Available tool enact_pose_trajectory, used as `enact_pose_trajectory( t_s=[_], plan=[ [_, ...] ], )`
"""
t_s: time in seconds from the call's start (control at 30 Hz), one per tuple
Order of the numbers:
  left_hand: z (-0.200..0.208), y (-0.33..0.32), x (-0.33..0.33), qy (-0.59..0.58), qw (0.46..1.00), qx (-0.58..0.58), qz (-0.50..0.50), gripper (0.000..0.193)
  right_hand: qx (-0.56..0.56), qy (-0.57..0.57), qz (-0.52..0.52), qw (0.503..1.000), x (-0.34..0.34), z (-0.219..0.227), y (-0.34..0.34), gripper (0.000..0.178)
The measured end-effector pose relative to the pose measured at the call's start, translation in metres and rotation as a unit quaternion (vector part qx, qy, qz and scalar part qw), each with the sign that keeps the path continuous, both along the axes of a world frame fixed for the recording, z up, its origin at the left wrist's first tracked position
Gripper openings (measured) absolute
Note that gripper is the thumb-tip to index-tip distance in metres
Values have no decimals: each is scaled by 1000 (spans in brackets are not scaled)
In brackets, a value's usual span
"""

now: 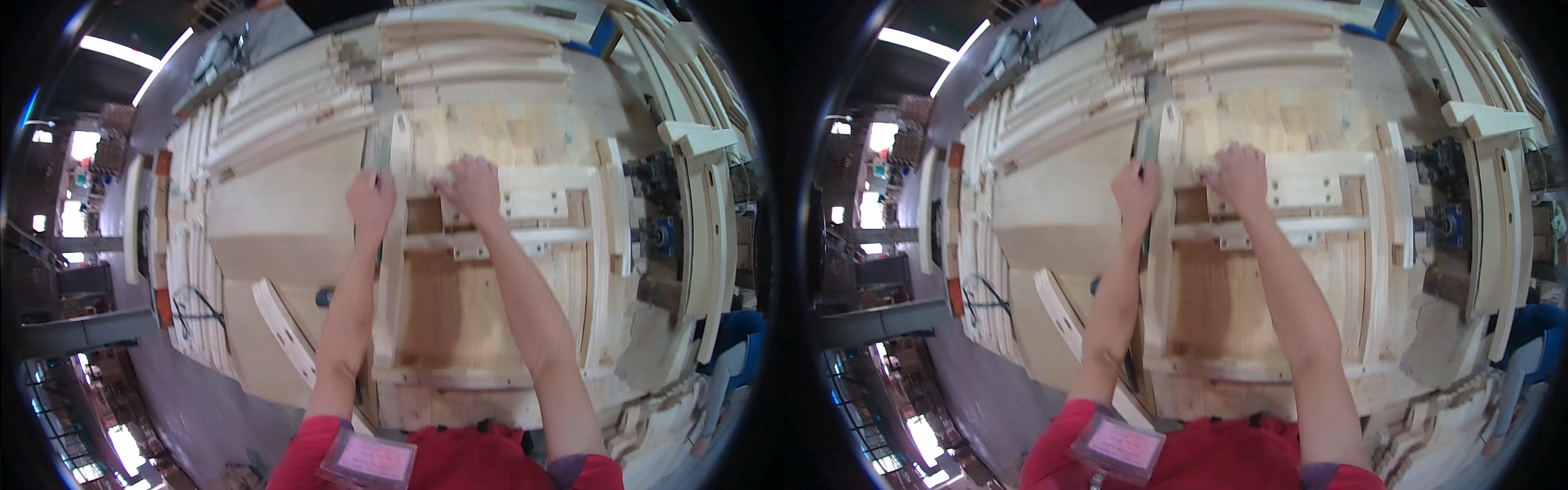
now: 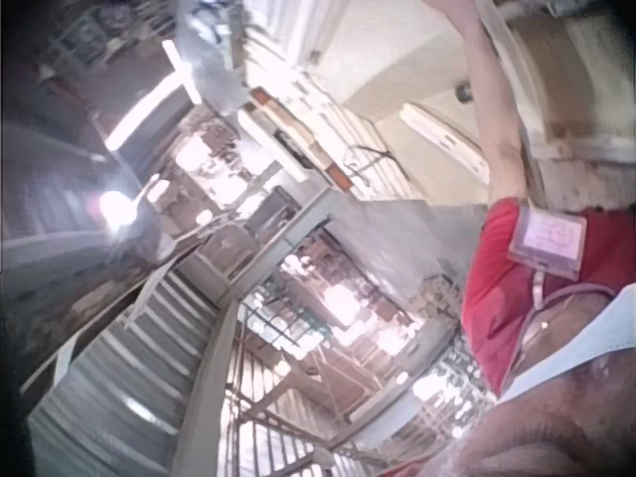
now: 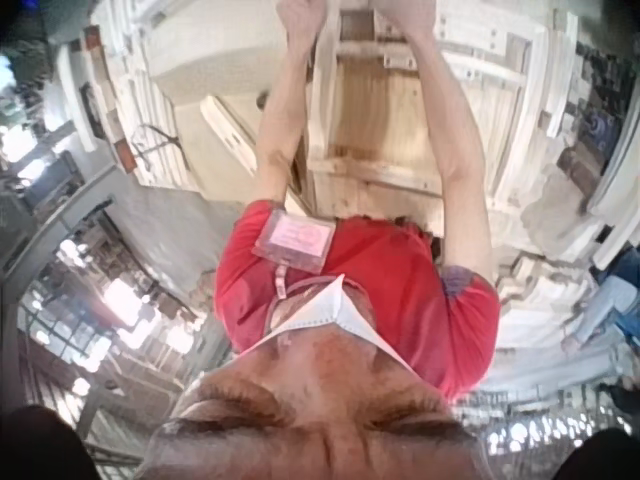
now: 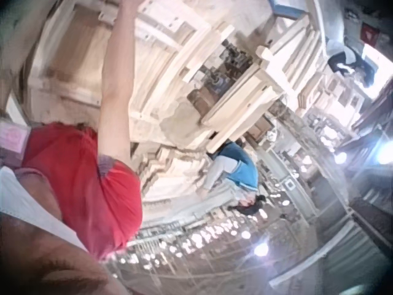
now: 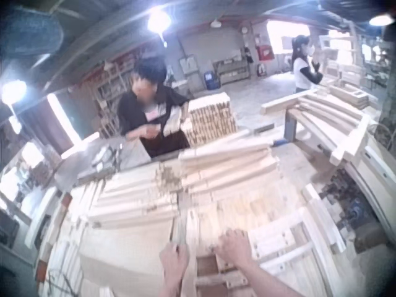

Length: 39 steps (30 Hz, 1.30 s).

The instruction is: The person assembles wooden furniture frames by aligning slats and dowels on a workbench and tapping them into place with a rubber mallet. The person repeatedly picks up components, positions them, and secures them before stacking completed frames.

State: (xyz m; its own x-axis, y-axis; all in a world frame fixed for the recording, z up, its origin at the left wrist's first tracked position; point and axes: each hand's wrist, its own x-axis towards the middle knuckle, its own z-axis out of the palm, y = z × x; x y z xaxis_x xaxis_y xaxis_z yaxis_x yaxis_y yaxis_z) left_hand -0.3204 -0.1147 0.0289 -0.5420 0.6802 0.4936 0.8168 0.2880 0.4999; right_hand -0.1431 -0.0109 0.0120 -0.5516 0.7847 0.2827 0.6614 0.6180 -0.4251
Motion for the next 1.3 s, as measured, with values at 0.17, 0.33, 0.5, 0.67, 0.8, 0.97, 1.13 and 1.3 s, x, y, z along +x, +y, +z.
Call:
enact_pose_trajectory(
  t_s=[0.17, 0.33, 0.5, 0.67, 0.8, 0.97, 1.13, 1.3],
  plan=[
    [-9, -5, -13, 15, 996, 90, -15, 30, -25, -13, 6, 1000, -12, -4, -11, 48],
    [-12, -14, -30, -6, 997, 77, -23, 28, -42, -38, 16, 998, -25, 10, -18, 48],
    [-1, -29, -26, -4, 993, 103, -60, 25, -60, -18, 25, 998, -21, 18, -25, 45],
    [10, -93, 7, -55, 982, 179, 0, 32, -96, 124, 41, 987, 31, 38, -18, 54],
    [37, -210, 27, -221, 928, 141, 266, 27, -13, 125, -169, 978, 157, 51, -82, 65],
    [50, -302, 75, -48, 970, -10, 239, 35, 0, -116, -357, 927, 319, 61, -176, 75],
    [51, -343, 159, -213, 949, -230, 31, 57, -293, 13, -285, 912, 377, 72, -215, 82],
    [100, -369, 198, -237, 929, -274, 69, 52, -250, 22, -254, 934, 478, 82, -260, 93]
  ],
)
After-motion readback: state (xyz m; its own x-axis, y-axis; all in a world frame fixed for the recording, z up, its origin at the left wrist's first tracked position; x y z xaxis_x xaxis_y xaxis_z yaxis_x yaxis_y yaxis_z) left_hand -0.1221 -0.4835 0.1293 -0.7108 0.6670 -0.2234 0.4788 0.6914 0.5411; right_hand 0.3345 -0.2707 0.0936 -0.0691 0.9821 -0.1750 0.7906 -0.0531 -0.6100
